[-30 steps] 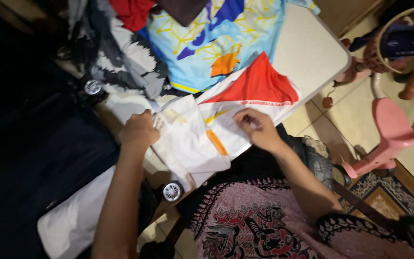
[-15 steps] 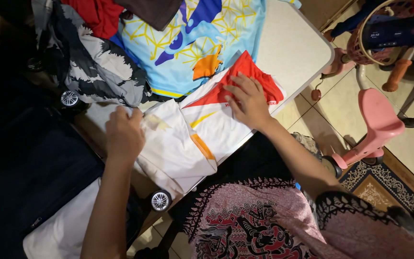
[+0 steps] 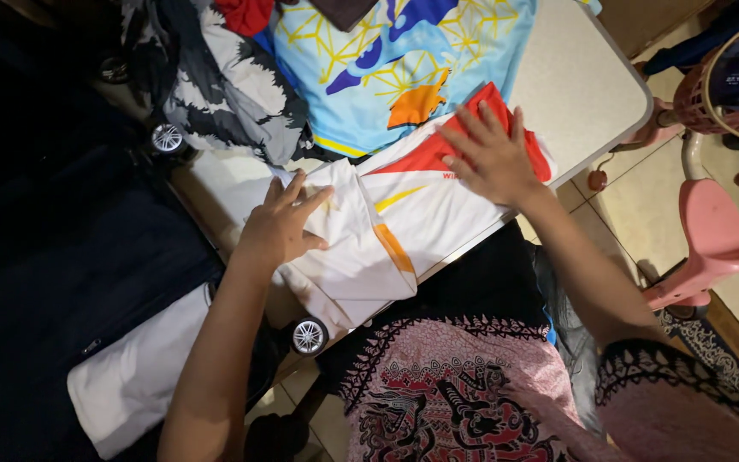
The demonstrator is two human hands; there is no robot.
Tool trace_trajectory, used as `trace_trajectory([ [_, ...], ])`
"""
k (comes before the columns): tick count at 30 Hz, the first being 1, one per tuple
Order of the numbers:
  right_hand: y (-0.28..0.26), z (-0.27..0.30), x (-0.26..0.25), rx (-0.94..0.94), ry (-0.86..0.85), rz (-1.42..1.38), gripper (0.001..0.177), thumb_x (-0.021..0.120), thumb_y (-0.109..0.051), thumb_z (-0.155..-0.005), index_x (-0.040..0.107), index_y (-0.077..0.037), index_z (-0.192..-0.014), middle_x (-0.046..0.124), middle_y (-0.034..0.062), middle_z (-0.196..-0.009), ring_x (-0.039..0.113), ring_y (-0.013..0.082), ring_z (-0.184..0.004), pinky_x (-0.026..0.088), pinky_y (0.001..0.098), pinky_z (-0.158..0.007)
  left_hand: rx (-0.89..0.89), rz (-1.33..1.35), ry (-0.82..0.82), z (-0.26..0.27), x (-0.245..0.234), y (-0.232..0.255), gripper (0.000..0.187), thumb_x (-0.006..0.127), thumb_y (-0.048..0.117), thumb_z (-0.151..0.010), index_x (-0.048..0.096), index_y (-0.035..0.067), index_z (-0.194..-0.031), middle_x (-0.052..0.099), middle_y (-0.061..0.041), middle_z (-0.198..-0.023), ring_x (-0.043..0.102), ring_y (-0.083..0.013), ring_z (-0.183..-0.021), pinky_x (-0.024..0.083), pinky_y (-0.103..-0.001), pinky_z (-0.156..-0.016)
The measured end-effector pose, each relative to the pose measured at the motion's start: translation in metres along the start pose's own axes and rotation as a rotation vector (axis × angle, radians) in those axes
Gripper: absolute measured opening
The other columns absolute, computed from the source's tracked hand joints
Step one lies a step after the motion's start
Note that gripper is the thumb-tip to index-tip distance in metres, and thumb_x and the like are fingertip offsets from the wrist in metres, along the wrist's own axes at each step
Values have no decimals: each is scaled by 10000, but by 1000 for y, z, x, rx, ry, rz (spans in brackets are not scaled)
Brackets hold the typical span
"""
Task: The person picks up a shirt from a pile on a table, spreads it out to flat, and then folds the sides and sleeves inward before folding it in half to place it inside a suitcase.
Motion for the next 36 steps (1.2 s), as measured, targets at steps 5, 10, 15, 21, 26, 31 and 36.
trace_trajectory([
  [5, 25, -18, -8, -58, 206, -11, 390, 774, -203, -950, 696, -194, -1332, 581, 123, -1527, 468, 371, -1478, 299, 634, -1231, -28, 28, -27, -2, -2, 0, 990, 926, 466, -546, 514, 409, -1444, 366, -123, -1604, 414, -477, -1403, 520, -519, -991],
  [10, 29, -41, -12, -177, 144, -92, 234, 803, -187, -870, 793, -178, -1104, 619, 143, -1451, 485, 375, -1419, 333, 579, -1205, -81, 4, -96, -5, -5, 3, 993, 930, 468, -563, 488, 418, -1450, 331, -120, -1617, 363, -445, -1429, 503, -517, -995],
  [15, 26, -53, -18, -155, 105, -273, 140, 772, -115, -898, 781, -126, -1037, 712, 102, -1234, 622, 303, -1225, 373, 508, -1253, -123, 0, -163, -7, -8, 5, 991, 934, 444, -577, 480, 429, -1458, 290, -108, -1641, 342, -426, -1437, 493, -527, -1006],
  [21, 22, -56, -14, -185, 200, -211, 34, 765, -91, -987, 758, -88, -1020, 705, 75, -1008, 649, 281, -979, 485, 432, -1003, -135, -13, -180, -7, -8, 7, 996, 940, 452, -569, 485, 435, -1454, 279, -95, -1649, 348, -432, -1440, 500, -526, -999],
  [26, 17, -45, -20, -232, 433, -7, 77, 812, -110, -943, 774, -93, -1008, 666, 108, -1006, 622, 293, -1002, 451, 416, -935, -145, -19, -201, -8, -9, 7, 1007, 944, 463, -578, 468, 439, -1465, 261, -93, -1648, 323, -456, -1444, 480, -539, -1019],
  [31, 42, 0, -33, 76, 448, -148, 167, 766, -104, -998, 766, -64, -1160, 644, 119, -957, 639, 264, -928, 510, 386, -855, -161, -21, -211, -8, -13, 7, 1005, 941, 457, -583, 461, 440, -1466, 250, -77, -1652, 311, -439, -1459, 468, -545, -1028],
  [36, 45, 65, -27, 365, 383, -184, 229, 848, -188, -948, 774, -31, -1098, 648, 108, -850, 643, 234, -737, 512, 371, -703, -140, -25, -190, -10, -15, 8, 981, 933, 450, -590, 476, 424, -1458, 283, -83, -1639, 338, -436, -1437, 479, -540, -1015],
])
Point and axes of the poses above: each hand's wrist, its own z-axis away from the middle knuckle, its own x-axis out of the palm, y = z × x, the point moved 1 cm from there along -z, towards the middle knuckle
